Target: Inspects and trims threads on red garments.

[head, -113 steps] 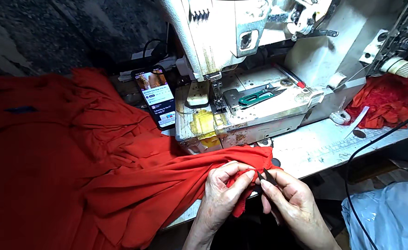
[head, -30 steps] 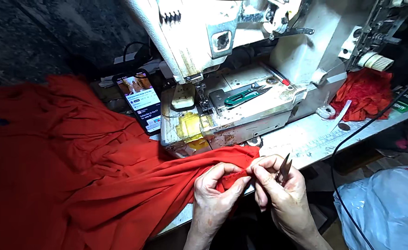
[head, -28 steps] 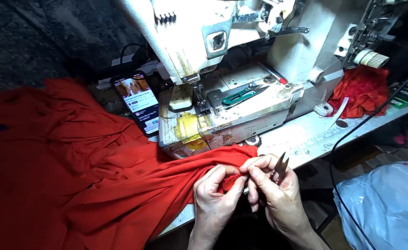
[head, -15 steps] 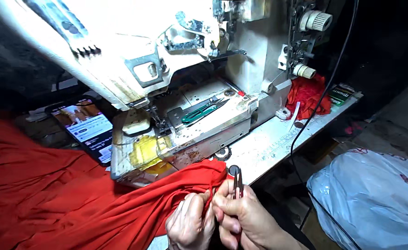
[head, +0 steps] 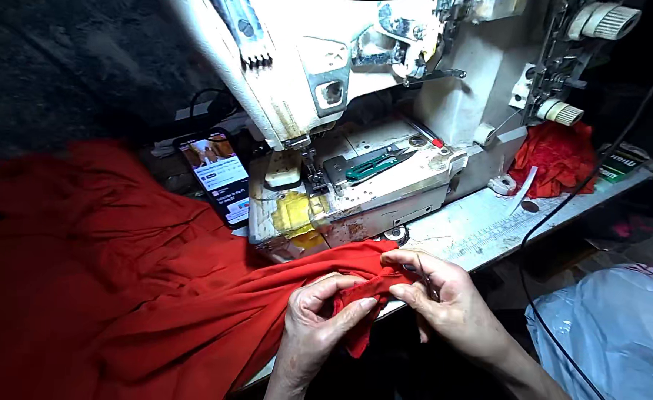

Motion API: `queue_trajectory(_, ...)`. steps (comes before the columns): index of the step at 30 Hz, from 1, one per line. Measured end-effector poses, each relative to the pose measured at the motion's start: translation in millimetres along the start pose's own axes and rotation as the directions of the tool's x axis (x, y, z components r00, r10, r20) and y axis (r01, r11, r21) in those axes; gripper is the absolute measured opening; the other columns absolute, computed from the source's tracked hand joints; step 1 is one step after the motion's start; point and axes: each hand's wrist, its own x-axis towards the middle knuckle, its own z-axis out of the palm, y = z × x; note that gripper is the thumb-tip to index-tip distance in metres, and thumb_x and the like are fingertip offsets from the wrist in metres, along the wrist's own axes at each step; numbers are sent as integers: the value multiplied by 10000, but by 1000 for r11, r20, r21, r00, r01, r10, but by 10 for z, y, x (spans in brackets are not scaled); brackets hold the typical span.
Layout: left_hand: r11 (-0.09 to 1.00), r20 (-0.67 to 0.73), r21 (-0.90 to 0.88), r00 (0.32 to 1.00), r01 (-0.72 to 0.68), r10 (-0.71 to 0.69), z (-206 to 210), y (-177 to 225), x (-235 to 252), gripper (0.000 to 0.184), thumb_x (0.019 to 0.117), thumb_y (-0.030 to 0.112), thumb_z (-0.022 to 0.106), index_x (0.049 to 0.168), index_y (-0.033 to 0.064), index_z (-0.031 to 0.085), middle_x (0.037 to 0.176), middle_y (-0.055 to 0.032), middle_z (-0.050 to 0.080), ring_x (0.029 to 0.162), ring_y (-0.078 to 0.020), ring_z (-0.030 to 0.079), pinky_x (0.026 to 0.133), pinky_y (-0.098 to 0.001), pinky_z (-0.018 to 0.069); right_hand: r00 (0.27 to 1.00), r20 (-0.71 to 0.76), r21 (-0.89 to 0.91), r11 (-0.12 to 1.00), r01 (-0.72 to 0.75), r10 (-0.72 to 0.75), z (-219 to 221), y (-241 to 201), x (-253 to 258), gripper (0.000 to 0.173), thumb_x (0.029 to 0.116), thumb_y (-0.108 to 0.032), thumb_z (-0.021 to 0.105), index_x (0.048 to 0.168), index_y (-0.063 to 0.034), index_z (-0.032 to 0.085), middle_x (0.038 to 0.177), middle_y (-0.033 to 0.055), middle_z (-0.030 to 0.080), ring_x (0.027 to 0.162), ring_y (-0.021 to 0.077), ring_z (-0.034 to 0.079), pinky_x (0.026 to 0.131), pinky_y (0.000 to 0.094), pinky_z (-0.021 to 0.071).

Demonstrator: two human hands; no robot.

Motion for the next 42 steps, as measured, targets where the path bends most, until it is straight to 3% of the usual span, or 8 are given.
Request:
queue_trajectory(5,1000,-53,16,999,8,-7,3,-3,-6,129,898,162,751,975,69,796,921,-33,769,835,-102,730,758,-238,614,995,39,-119,988,99,-95,31,63,147,83,938,-125,692,866,-95,718,775,-27,623,611,20,563,544,158,477)
queue_trajectory(9,999,-98,11,994,50,-48,36,5,6,81,885,159,760,924,98,797,872,-10,760,793,-72,714,729,-212,599,970,120,-257,938,234,-210,-36,12,139,135,959,-106,605,830,-94,643,730,-38,562,641,1,523,573,143,428)
queue_trajectory(12,989,-79,-80,989,121,-127,37,38,5,78,887,164,747,891,101,791,835,-10,734,766,-66,686,715,-210,577,964,50,-391,883,259,-260,-36,129,214,79,852,-50,610,802,-110,627,698,-48,548,601,8,510,532,168,428)
queue_trajectory(17,948,-35,-154,957,279,-287,-43,177,39,87,873,166,751,908,89,768,793,-17,727,709,-53,678,654,-198,568,975,-48,-360,914,187,-219,136,169,245,48,860,-104,705,832,-114,667,763,-39,587,667,28,555,581,177,465)
queue_trajectory(21,955,-40,-102,959,277,-282,-12,202,23,138,861,170,752,960,79,787,852,-27,751,770,-74,704,704,-218,589,947,-232,-447,889,101,-224,74,105,78,264,847,-308,755,1054,-146,731,952,-68,661,760,1,616,639,196,534)
queue_trajectory(23,969,-25,-48,969,244,-246,2,144,19,133,870,172,738,960,91,793,888,-25,754,813,-94,715,738,-238,601,926,-269,-483,869,109,-266,43,56,-29,295,940,-374,673,1111,-138,720,966,-79,663,736,-28,590,618,167,512)
queue_trajectory(32,970,-81,-42,966,241,-244,68,112,48,128,891,130,677,894,73,792,830,-30,737,750,-85,691,676,-224,579,997,34,131,989,-70,67,208,49,-234,109,1038,-146,565,1043,-61,633,696,-66,644,532,-7,570,444,149,455)
queue_trajectory(42,977,-87,-56,973,208,-212,73,87,42,145,902,136,669,875,70,794,789,-29,717,718,-84,676,657,-216,570,999,36,142,989,-42,37,260,111,-138,132,1034,-153,563,1043,-66,662,650,-57,614,490,-8,535,414,143,416)
